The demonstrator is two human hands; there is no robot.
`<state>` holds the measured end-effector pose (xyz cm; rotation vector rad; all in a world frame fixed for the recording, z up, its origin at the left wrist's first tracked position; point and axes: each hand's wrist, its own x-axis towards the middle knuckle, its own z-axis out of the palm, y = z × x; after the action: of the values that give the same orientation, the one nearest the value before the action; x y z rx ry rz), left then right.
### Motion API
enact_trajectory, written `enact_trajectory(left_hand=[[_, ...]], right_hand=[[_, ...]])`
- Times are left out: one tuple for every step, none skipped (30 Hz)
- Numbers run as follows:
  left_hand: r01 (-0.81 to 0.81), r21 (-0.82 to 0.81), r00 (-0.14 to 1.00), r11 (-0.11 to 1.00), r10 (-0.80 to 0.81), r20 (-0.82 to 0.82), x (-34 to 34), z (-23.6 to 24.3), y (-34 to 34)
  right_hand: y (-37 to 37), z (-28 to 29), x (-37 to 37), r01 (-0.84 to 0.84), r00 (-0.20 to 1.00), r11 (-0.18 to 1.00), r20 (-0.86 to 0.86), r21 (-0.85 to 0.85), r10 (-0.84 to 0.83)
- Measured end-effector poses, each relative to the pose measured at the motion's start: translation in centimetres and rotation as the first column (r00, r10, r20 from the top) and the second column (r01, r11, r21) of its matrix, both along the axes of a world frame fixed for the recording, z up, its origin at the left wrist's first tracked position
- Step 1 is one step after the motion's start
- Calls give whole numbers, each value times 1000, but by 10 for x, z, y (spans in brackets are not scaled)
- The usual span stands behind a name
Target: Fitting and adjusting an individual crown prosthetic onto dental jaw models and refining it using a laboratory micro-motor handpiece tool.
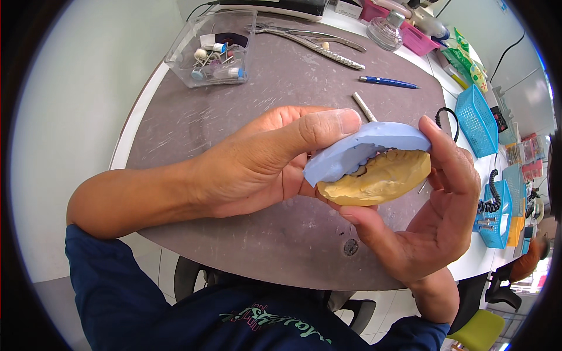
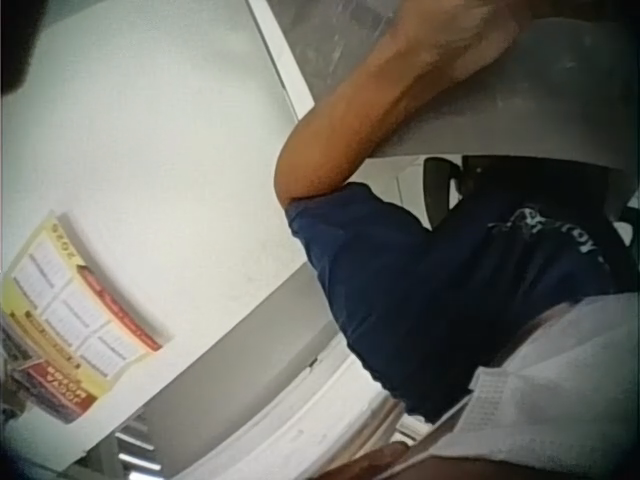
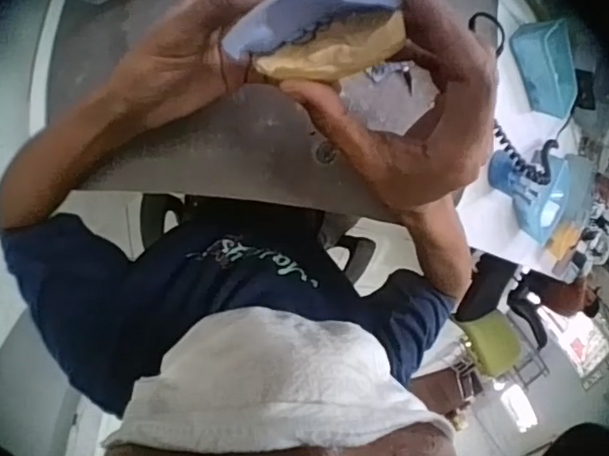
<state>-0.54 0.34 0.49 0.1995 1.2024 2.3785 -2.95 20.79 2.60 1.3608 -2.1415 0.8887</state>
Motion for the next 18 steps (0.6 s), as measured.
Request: enact_trajectory(left_hand=[[8, 17, 1000, 1000, -8, 11, -1, 0, 0], [16, 35, 1000, 999, -16, 22, -2, 1, 0], [6, 27, 1000, 1000, -6, 2, -2, 3, 0], [-4, 20, 1000, 1000, 4, -18, -1, 6, -1], [-33, -25, 999, 999, 32, -21, 0, 8, -2], [-33, 0, 999, 999, 33, -21, 3, 10, -2], [-52, -12, 999, 999, 52, -5, 7, 12, -2], [-65, 0, 998, 998, 65, -26, 8, 13, -1], [-79, 11, 996, 997, 79, -46, 10, 13, -1], [-85, 46, 991, 995, 89, -103, 10, 12, 0], [-93, 42, 986, 995, 98, -138, 8, 11, -1], [-102, 39, 979, 994, 108, -172, 7, 9, -1], [-116, -3, 976, 993, 113, -185, 4, 6, -2], [-101, 9, 977, 995, 101, -186, 2, 3, -3], [-86, 21, 978, 996, 89, -187, 0, 0, -4], [-43, 87, 982, 995, 58, -178, -1, -2, -5], [-41, 76, 985, 996, 53, -166, -1, -4, -6], [-38, 66, 987, 997, 48, -154, -1, -4, -6]], right_hand=[[0, 0, 0, 1, 1000, 1000, -4, 3, -1], [1, -1, 0, 1, 1000, 1000, -9, 4, -1], [1, -2, 0, -1, 1000, 1000, -15, 8, 1], [1, -2, 0, -1, 1000, 1000, -10, 6, 1], [2, -2, 0, -3, 1000, 1000, -5, 7, 3], [2, -3, 0, -7, 1000, 1000, -1, 6, 7], [2, -3, 0, -10, 1000, 1000, 6, 1, 10], [3, -3, 0, -17, 1000, 1000, 14, -4, 17], [3, -4, 1, -23, 999, 1000, 22, -11, 24], [3, -4, 1, -25, 999, 1000, 22, -16, 26], [3, -5, 1, -27, 999, 999, 23, -22, 28], [2, -6, 1, -31, 999, 999, 18, -20, 31], [2, -6, 1, -34, 999, 999, 22, -30, 34], [2, -7, 0, -38, 999, 999, 21, -33, 39], [2, -7, 0, -41, 999, 999, 17, -27, 41], [2, -8, -1, -49, 999, 998, 19, -38, 50], [2, -8, -1, -55, 998, 998, 18, -41, 56], [2, -9, -1, -59, 998, 997, 21, -43, 60]])
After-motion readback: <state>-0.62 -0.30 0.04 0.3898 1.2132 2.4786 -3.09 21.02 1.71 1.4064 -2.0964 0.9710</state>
